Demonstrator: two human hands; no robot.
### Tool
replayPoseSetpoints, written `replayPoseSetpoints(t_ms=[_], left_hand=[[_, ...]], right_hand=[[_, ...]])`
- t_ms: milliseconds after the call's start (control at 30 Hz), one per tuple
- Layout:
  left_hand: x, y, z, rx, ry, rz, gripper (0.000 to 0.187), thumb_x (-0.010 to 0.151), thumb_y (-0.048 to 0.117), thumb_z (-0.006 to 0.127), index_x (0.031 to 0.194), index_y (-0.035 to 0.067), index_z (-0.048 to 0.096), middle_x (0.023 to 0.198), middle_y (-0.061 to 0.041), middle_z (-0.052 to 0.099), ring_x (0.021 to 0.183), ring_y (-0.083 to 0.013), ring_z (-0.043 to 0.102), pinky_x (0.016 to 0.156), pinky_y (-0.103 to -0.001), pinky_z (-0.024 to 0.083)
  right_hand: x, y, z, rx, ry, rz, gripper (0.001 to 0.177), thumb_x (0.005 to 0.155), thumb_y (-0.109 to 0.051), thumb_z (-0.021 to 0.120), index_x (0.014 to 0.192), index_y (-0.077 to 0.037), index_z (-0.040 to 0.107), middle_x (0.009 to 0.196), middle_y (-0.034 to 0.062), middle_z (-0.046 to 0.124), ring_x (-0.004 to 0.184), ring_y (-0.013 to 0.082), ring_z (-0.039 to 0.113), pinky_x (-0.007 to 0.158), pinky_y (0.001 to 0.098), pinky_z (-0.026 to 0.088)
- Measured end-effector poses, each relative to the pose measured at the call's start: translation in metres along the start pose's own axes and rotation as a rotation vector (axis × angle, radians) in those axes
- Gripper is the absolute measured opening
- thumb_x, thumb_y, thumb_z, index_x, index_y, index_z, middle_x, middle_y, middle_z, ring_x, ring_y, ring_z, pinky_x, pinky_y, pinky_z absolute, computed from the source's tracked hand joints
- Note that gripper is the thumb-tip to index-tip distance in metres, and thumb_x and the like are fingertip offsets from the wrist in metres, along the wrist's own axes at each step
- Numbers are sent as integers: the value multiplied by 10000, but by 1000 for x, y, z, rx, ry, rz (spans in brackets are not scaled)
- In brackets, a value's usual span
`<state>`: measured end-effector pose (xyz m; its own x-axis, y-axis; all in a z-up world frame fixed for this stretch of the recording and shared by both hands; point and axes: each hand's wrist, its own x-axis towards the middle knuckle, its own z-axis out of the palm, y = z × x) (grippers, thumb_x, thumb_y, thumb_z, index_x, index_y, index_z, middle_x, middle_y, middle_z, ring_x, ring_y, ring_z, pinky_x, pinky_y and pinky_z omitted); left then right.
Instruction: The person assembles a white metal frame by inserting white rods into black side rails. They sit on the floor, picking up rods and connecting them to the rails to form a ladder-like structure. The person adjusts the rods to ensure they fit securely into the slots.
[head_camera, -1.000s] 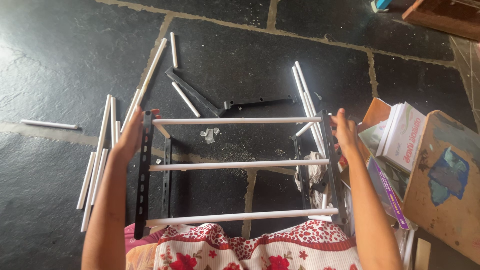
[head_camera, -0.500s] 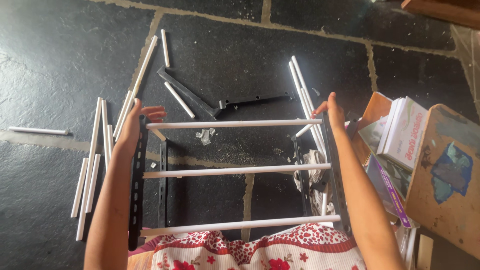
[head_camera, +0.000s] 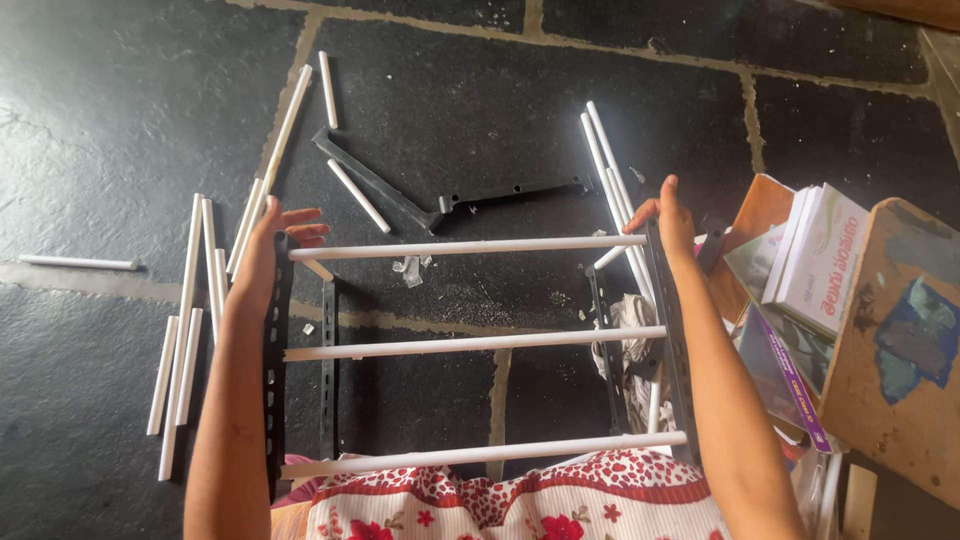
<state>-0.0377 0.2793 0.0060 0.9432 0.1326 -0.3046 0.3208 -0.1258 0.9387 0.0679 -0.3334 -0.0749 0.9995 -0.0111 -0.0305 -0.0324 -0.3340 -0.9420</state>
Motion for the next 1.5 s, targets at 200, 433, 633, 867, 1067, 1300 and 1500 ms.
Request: replayPoseSetpoints(t_ms=[200, 433, 633, 867, 1067, 1300, 1500], left_hand=[[-8, 9, 0, -44, 6, -14, 718, 993, 613, 258, 1369, 130, 634, 1251, -123, 709, 1219, -253, 614, 1044, -485, 402], [-4, -2, -42, -292, 74, 84, 769, 1018, 627, 228, 1538, 97, 428, 1476, -138, 575, 1453, -275, 473, 1183, -489, 266], [12, -4, 1, 99, 41, 54, 857, 924, 716, 245, 1587, 181, 340, 1602, -143, 399, 1500, -343, 291, 1145, -592, 199], [20, -5, -15, -104, 3, 83, 861, 979, 713, 220, 1601, 121, 282, 1630, -208, 373, 1546, -362, 296, 1232, -538, 179], [39, -26, -66, -21, 176, 20, 881, 959, 696, 134, 1588, 105, 309, 1629, -226, 340, 1532, -370, 290, 1216, -553, 192], [74, -54, -7, -117, -50, 127, 985, 927, 787, 305, 1634, 107, 214, 1644, -221, 294, 1540, -372, 165, 1215, -549, 83], [45, -18, -15, -37, 24, 61, 976, 903, 811, 267, 1618, 147, 250, 1631, -192, 362, 1538, -370, 270, 1217, -561, 138]], right_hand=[[11, 38, -11, 228, 57, -51, 871, 1106, -668, 224, 824, 10, 692, 830, 136, 728, 856, 240, 707, 994, 365, 488], [-16, -3, -41, 737, 245, 174, 874, 956, -775, 279, 1219, -49, 689, 1147, 110, 665, 1016, 198, 683, 899, 375, 560], [-21, -70, 10, 455, -198, 211, 1117, 765, -896, 112, 1628, -194, 211, 1459, 91, 552, 1451, 290, 409, 1070, 482, 402], [-17, -56, -8, 332, -178, 185, 1234, 751, -966, 79, 1666, -149, 217, 1485, 182, 554, 1478, 351, 401, 1126, 505, 257], [-10, -65, -55, 404, -11, 230, 1229, 703, -956, 82, 1669, -204, 187, 1489, 158, 493, 1476, 294, 331, 1078, 545, 311], [22, -44, 2, 374, -204, 238, 1221, 685, -981, 125, 1635, -221, 227, 1521, 168, 479, 1464, 316, 380, 1084, 670, 340], [12, -47, -23, 411, -92, 224, 1219, 711, -982, 131, 1646, -217, 293, 1498, 185, 491, 1406, 317, 407, 1045, 572, 373]])
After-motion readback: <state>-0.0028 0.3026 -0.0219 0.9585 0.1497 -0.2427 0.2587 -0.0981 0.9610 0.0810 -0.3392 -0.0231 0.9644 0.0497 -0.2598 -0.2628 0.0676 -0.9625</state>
